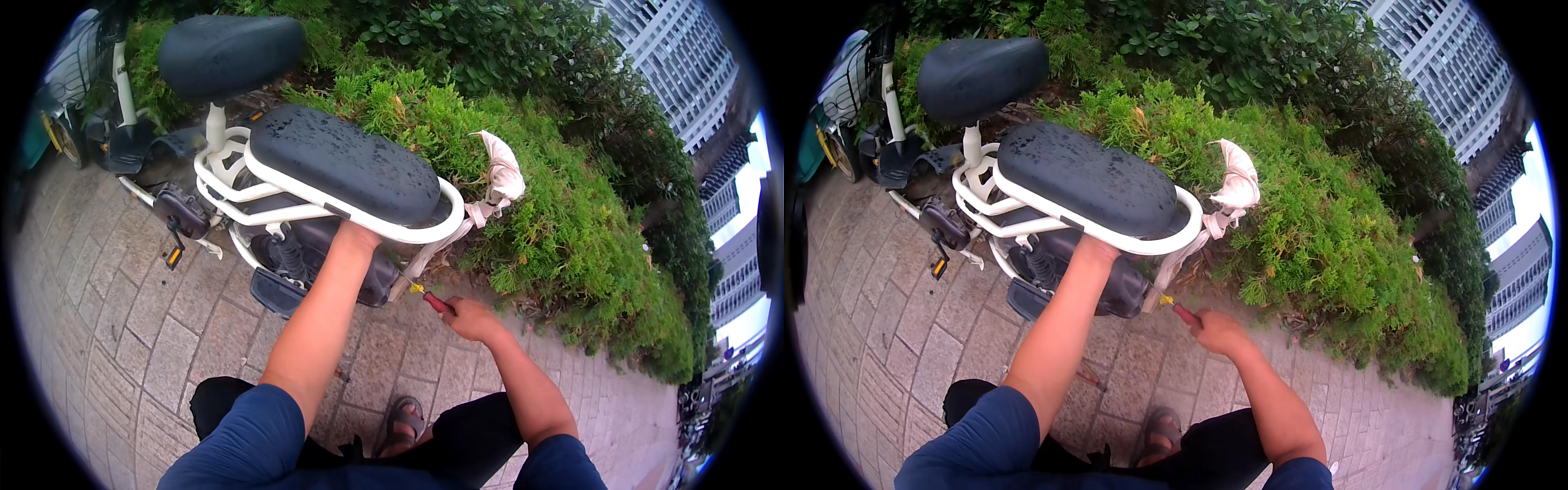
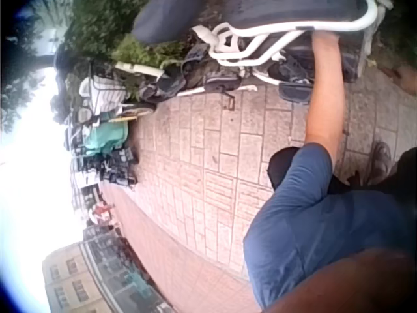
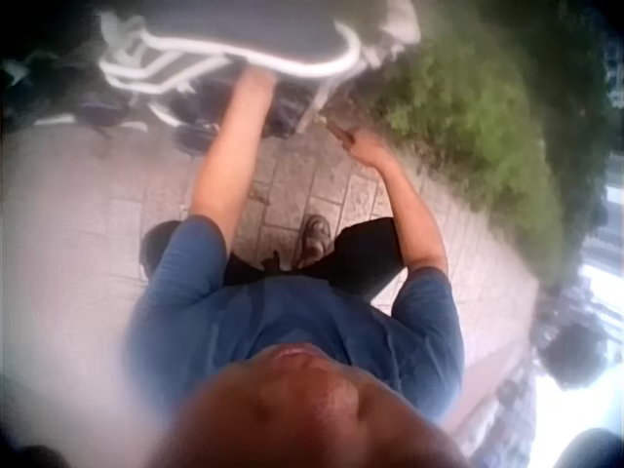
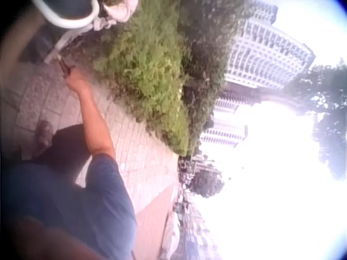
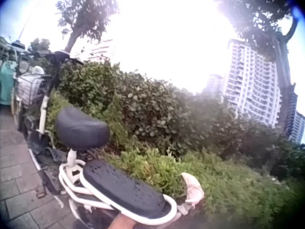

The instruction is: The person unscrews and removes the rear seat assembly of an electric scooter using a screwdriver, revealing the internal wiring and battery compartment.

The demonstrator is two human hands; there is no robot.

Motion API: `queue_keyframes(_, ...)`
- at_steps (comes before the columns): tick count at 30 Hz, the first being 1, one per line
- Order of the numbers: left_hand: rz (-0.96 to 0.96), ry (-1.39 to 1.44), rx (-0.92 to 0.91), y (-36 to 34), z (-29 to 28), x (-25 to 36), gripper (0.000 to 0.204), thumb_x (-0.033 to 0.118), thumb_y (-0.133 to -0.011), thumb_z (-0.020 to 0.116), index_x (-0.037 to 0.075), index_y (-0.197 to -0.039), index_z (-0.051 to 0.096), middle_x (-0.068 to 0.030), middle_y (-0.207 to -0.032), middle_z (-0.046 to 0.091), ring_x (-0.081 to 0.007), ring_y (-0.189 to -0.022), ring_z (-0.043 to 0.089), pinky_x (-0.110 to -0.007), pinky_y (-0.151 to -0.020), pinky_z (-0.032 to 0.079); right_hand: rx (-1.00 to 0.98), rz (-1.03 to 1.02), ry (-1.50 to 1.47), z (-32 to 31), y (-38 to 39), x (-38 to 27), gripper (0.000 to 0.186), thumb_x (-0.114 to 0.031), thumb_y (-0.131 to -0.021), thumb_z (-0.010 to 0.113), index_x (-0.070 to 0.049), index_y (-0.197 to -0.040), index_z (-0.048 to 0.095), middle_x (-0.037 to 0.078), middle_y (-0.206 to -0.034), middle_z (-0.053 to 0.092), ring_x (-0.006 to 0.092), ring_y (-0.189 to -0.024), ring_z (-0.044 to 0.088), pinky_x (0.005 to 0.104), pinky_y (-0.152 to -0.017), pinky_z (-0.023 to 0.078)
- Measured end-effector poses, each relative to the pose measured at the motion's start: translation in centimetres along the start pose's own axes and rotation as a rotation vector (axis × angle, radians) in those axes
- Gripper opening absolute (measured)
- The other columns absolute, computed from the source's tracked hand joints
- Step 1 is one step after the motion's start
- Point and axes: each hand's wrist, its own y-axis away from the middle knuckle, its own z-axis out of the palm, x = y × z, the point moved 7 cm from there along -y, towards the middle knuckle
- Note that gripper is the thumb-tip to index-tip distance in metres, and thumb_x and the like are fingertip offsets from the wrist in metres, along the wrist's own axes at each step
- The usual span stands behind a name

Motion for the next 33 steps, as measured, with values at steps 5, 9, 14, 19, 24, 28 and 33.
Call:
queue_keyframes(5,-0.017,-0.032,0.041,0.2,-0.6,-0.4,0.051,0.048,-0.114,0.041,0.01,-0.142,0.058,-0.0125,-0.143,0.064,-0.0315,-0.127,0.063,-0.05,-0.107,0.055,-0.042,-0.012,0.04,0.5,0.0,0.4,0.045,-0.041,-0.095,0.066,-0.007,-0.123,0.073,0.025,-0.115,0.075,0.0433,-0.111,0.07,0.0513,-0.097,0.053)
queue_keyframes(9,-0.017,-0.062,0.064,0.1,-0.7,-0.4,0.05,0.048,-0.114,0.041,0.01,-0.142,0.059,-0.0122,-0.143,0.065,-0.0313,-0.127,0.063,-0.05,-0.106,0.055,-0.081,-0.005,0.099,1.0,0.1,1.4,0.046,-0.043,-0.095,0.066,-0.007,-0.122,0.075,0.024,-0.115,0.075,0.0428,-0.111,0.071,0.0506,-0.098,0.054)
queue_keyframes(14,-0.013,-0.056,0.064,0.3,0.0,-0.4,0.051,0.048,-0.113,0.042,0.009,-0.142,0.059,-0.0127,-0.142,0.065,-0.0317,-0.128,0.063,-0.051,-0.106,0.056,-0.187,-0.013,0.193,2.0,0.3,2.4,0.046,-0.045,-0.094,0.066,-0.007,-0.119,0.078,0.023,-0.114,0.076,0.0422,-0.111,0.07,0.0501,-0.097,0.054)
queue_keyframes(19,-0.016,-0.049,0.073,0.7,0.2,-0.4,0.051,0.049,-0.113,0.044,0.009,-0.141,0.059,-0.0134,-0.142,0.065,-0.0321,-0.128,0.063,-0.053,-0.105,0.056,-0.251,-0.005,0.222,2.9,0.5,2.5,0.045,-0.044,-0.094,0.066,-0.007,-0.117,0.079,0.022,-0.112,0.076,0.0419,-0.109,0.071,0.0504,-0.095,0.054)
queue_keyframes(24,-0.005,-0.059,0.104,1.2,0.1,-0.2,0.052,0.049,-0.112,0.045,0.009,-0.141,0.059,-0.0142,-0.142,0.065,-0.0326,-0.129,0.063,-0.054,-0.105,0.056,-0.274,-0.049,0.219,3.1,0.4,2.1,0.045,-0.043,-0.093,0.066,-0.007,-0.117,0.079,0.022,-0.112,0.076,0.0423,-0.108,0.071,0.0506,-0.094,0.055)
queue_keyframes(28,-0.014,-0.061,0.1,1.8,-0.2,-0.6,0.052,0.049,-0.111,0.047,0.009,-0.141,0.06,-0.015,-0.141,0.066,-0.0332,-0.127,0.064,-0.055,-0.103,0.057,-0.286,-0.035,0.235,3.2,0.5,1.8,0.044,-0.042,-0.093,0.066,-0.008,-0.118,0.079,0.021,-0.113,0.076,0.0419,-0.109,0.071,0.0504,-0.095,0.054)
queue_keyframes(33,-0.024,-0.053,0.035,1.4,0.2,0.0,0.051,0.048,-0.111,0.048,0.008,-0.14,0.06,-0.0155,-0.138,0.067,-0.0341,-0.122,0.067,-0.054,-0.098,0.06,-0.318,-0.024,0.217,2.8,0.6,0.5,0.044,-0.041,-0.093,0.066,-0.008,-0.119,0.079,0.022,-0.114,0.076,0.0411,-0.111,0.071,0.0502,-0.096,0.054)
